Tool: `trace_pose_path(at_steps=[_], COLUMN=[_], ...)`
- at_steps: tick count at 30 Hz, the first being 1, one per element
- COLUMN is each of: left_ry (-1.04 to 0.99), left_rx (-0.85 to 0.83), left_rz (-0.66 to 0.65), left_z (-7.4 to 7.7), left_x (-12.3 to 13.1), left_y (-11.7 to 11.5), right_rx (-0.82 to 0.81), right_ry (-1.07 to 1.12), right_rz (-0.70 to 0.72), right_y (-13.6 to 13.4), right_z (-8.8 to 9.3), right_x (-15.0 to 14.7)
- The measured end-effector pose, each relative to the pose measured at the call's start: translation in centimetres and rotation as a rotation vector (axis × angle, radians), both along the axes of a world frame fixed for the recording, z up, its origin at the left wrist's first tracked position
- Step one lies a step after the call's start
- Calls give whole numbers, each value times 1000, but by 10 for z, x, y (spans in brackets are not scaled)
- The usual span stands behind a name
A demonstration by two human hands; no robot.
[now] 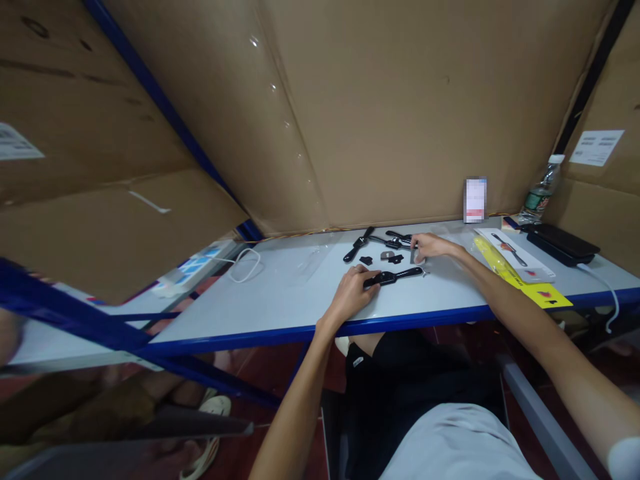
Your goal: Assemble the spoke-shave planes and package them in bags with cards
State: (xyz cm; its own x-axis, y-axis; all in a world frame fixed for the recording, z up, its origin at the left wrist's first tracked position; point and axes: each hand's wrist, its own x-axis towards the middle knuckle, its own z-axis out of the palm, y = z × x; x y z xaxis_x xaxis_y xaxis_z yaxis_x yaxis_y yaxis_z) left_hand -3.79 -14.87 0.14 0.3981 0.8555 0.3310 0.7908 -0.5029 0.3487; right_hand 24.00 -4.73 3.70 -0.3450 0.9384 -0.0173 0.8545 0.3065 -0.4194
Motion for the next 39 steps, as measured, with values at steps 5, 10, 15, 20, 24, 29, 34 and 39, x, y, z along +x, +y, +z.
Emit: trace_pose_path(at_steps=[5,10,15,20,24,29,34,39], left_ry=[1,147,261,223,196,134,86,73], left_rx=[-1,-8,-14,-10,58,26,109,79], left_rz=[-19,56,79,-7,-92,-148,-153,-163], left_z=[6,17,27,28,23,17,16,11], left_x=[2,9,15,7,0,2,-1,-3], left_y=[-5,-17,-31,-35,-27,-19,-13,-5], right_rx=[-92,54,117,158,177,148,177,186], right_ry=[149,280,270,226,213,280,335,376], right_rz=[111,14,-87,-77,-111,-148,-158,-164], right_y=[8,4,-1,-9,-8,-1,-2,-4], right_z=[-5,4,10,10,9,8,8,9], right_x=[2,5,2,1,1,-1,-3,-4])
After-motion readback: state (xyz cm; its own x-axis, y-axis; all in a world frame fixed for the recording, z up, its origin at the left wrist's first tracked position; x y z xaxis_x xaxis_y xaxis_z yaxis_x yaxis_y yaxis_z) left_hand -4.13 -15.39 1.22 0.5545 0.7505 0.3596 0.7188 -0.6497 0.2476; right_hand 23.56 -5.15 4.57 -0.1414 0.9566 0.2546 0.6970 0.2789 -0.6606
